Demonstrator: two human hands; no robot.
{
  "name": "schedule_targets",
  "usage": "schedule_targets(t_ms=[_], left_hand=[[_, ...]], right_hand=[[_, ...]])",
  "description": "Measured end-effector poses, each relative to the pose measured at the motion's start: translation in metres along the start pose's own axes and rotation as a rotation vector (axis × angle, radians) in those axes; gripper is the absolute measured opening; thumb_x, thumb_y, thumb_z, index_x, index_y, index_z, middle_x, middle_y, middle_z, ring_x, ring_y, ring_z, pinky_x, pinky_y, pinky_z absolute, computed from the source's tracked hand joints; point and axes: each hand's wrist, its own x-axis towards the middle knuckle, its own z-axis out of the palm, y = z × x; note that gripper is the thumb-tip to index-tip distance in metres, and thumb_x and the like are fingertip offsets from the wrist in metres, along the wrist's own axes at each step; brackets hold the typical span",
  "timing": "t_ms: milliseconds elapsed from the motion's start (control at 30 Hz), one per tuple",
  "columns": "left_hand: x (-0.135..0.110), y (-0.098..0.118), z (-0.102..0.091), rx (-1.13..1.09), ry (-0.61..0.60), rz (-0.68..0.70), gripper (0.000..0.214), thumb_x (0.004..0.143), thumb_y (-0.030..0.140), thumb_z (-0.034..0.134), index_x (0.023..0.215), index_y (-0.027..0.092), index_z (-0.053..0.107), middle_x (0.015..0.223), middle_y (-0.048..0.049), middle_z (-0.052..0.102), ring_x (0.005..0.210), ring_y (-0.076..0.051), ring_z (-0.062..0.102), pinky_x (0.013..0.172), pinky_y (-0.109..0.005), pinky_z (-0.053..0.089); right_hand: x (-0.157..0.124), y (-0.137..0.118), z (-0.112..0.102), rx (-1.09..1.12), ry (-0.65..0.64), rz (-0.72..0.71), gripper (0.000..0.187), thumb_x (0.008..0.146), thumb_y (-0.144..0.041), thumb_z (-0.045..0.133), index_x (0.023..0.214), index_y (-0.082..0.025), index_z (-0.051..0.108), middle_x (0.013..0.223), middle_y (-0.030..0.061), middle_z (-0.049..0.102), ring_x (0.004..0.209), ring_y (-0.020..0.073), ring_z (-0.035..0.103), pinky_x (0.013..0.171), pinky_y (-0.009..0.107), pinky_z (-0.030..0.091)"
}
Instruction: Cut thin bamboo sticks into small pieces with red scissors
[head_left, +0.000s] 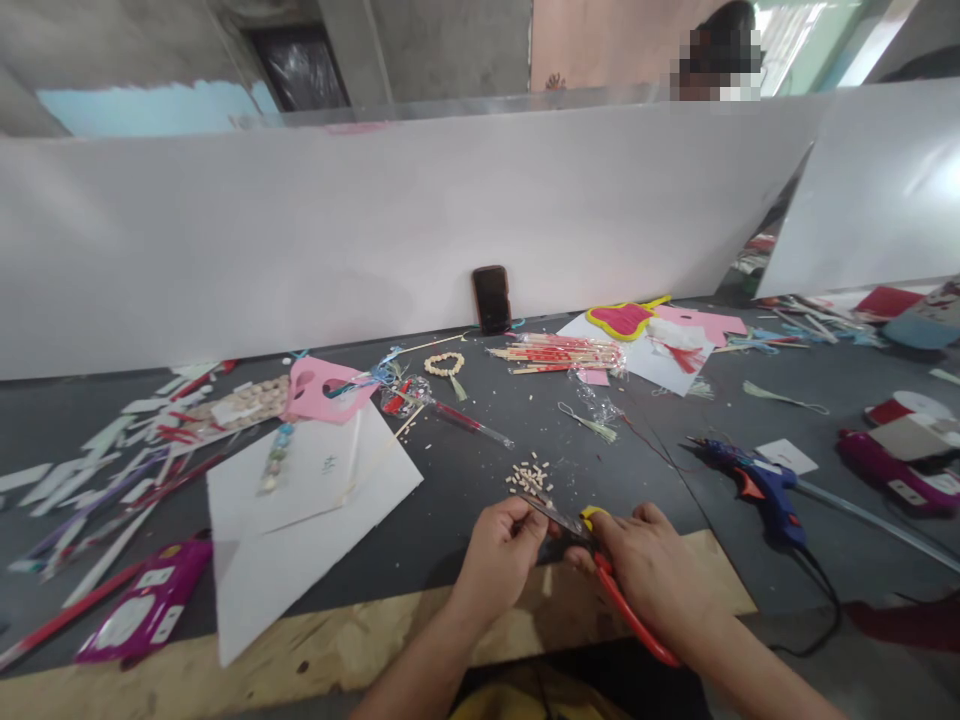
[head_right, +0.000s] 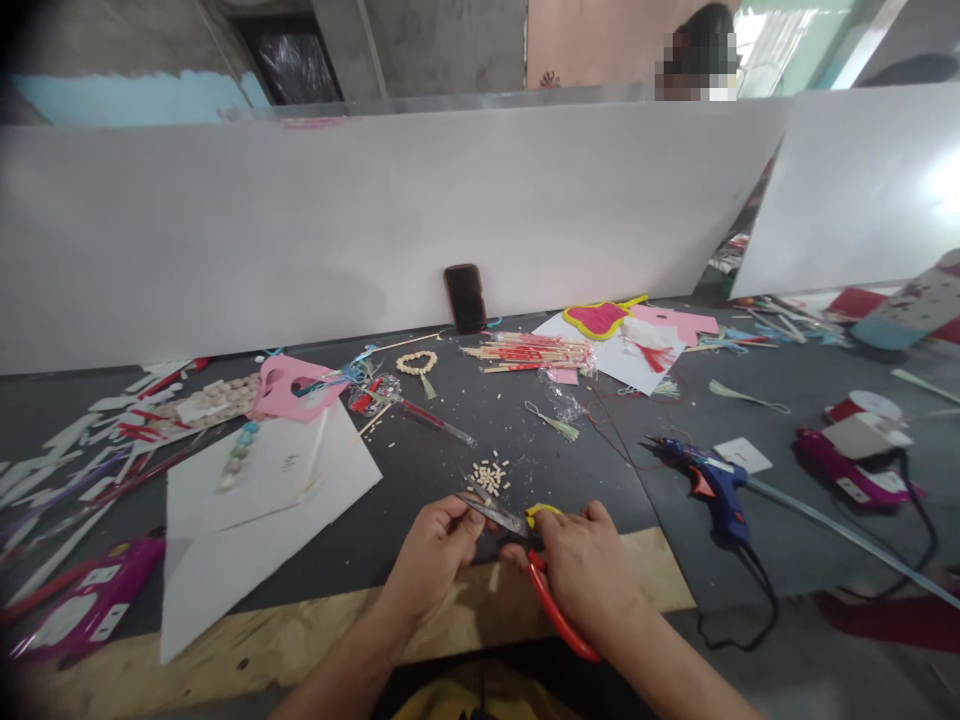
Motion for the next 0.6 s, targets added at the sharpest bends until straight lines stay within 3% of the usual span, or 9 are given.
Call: schedule_targets(t_ms=[333, 467, 600], left_hand=[[0.0001, -0.0057, 0.0023, -0.002, 0.092, 0.064, 0.027, 0.081, 0.04, 0.057, 0.087, 0.015, 0.062, 0.051, 0.0074, 0.038, 0.043, -0.006, 0.029, 0.041, -0.017, 0.024], [-0.0015, -0.0028, 0.0011, 0.019, 0.126, 0.079, 0.021, 0.081, 0.035, 0.056, 0.084, 0.015, 0.062, 0.049, 0.007, 0.037, 0.045, -0.007, 0.031, 0.042, -0.018, 0.024], [-0.0004, -0.0024, 0.0001, -0.036, 0.074, 0.044, 0.015, 0.079, 0.029, 0.055, 0.077, 0.015, 0.061, 0.049, 0.0074, 0.036, 0.044, -0.007, 0.028, 0.042, -0.018, 0.022]], right_hand=[[0.0009, 0.0011, -0.0062, -0.006, -0.09, 0.078, 0.02, 0.089, -0.037, 0.047, 0.091, -0.018, 0.052, 0.081, 0.0076, 0.068, 0.073, 0.0244, 0.062, 0.07, 0.036, 0.029], [-0.0004, 0.0, -0.0087, 0.004, -0.064, 0.093, 0.022, 0.078, -0.033, 0.058, 0.095, -0.018, 0.053, 0.092, 0.009, 0.067, 0.086, 0.0278, 0.06, 0.077, 0.04, 0.029], [0.0004, -0.0007, -0.0051, 0.022, -0.034, 0.093, 0.032, 0.076, -0.035, 0.059, 0.101, -0.016, 0.052, 0.099, 0.0112, 0.065, 0.089, 0.0289, 0.058, 0.079, 0.041, 0.029]])
